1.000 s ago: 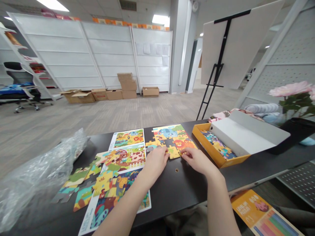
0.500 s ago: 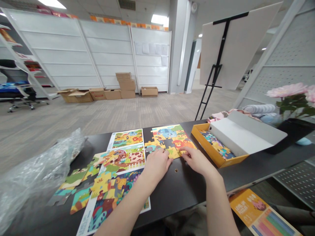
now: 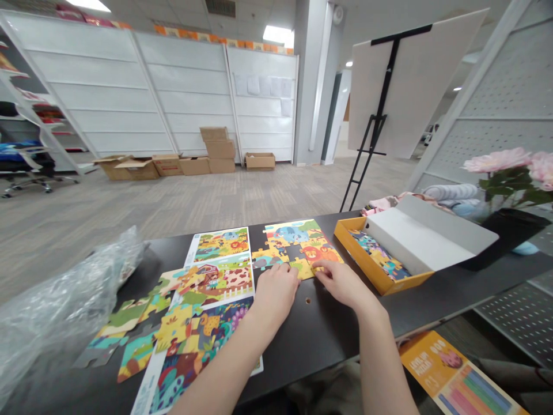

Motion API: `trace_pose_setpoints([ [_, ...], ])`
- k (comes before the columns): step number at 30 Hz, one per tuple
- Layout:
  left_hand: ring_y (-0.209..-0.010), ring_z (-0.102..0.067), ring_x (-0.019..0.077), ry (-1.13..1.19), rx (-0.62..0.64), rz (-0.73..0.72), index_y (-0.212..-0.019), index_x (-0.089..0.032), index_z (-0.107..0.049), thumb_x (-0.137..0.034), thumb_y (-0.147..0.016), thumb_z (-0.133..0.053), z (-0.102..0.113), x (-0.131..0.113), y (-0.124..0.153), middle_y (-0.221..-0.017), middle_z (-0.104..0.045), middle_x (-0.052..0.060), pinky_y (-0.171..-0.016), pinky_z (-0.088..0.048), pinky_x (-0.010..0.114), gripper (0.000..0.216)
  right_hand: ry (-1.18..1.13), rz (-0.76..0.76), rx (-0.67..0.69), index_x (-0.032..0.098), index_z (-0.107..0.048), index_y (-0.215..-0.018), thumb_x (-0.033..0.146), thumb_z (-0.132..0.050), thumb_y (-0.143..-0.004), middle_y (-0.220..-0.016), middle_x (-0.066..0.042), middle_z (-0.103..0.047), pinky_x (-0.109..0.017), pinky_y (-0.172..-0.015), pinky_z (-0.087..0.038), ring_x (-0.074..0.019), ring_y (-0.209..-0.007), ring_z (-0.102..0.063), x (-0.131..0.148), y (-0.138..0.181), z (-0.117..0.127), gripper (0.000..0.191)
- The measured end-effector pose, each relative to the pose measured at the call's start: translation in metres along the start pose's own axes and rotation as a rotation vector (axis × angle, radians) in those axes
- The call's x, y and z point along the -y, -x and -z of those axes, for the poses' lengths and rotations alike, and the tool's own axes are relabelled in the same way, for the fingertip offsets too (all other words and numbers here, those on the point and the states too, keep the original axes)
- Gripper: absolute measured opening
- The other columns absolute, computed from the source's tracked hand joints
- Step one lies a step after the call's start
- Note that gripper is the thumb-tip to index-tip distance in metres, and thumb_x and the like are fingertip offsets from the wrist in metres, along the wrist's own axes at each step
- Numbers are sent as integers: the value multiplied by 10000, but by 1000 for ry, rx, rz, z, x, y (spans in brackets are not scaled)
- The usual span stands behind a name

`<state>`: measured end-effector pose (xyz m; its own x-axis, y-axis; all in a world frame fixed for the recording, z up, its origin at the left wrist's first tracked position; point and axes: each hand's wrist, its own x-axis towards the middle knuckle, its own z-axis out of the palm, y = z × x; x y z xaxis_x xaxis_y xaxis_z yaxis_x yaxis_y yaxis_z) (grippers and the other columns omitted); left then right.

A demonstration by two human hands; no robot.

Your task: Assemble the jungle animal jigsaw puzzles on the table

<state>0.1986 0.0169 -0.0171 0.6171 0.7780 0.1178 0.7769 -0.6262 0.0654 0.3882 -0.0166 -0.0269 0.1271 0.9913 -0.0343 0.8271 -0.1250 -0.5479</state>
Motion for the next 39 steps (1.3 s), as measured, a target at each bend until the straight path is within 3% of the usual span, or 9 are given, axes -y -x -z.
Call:
trace_pose_setpoints([
  [18,-1067,-611,254,18,-28,-17,-1040,-215,-647,-203,-985,-492,-8,4,0,-1076,-666,79,-785,-540,337,165,-15,28,-18,196,-722,-1122,283,-529,-921,-870,-70,-756,-276,-691,-461,-196,-749,-665,-1,2,2,292],
  [24,-1052,-608,255,35,-44,-4,-1027,-209,-649,-308,-974,-544,-7,3,0,-1054,-672,83,-831,-523,342,154,10,30,-7,200,-739,-1125,286,-520,-928,-845,-68,-755,-281,-664,-451,-198,-718,-660,2,2,4,308],
  [39,-1066,-606,256,28,-45,8,-1071,-210,-655,-290,-982,-533,-9,3,-1,-1072,-683,83,-825,-523,340,170,-23,32,-27,186,-735,-1087,264,-522,-920,-842,-71,-755,-284,-698,-470,-202,-735,-680,0,2,3,282],
])
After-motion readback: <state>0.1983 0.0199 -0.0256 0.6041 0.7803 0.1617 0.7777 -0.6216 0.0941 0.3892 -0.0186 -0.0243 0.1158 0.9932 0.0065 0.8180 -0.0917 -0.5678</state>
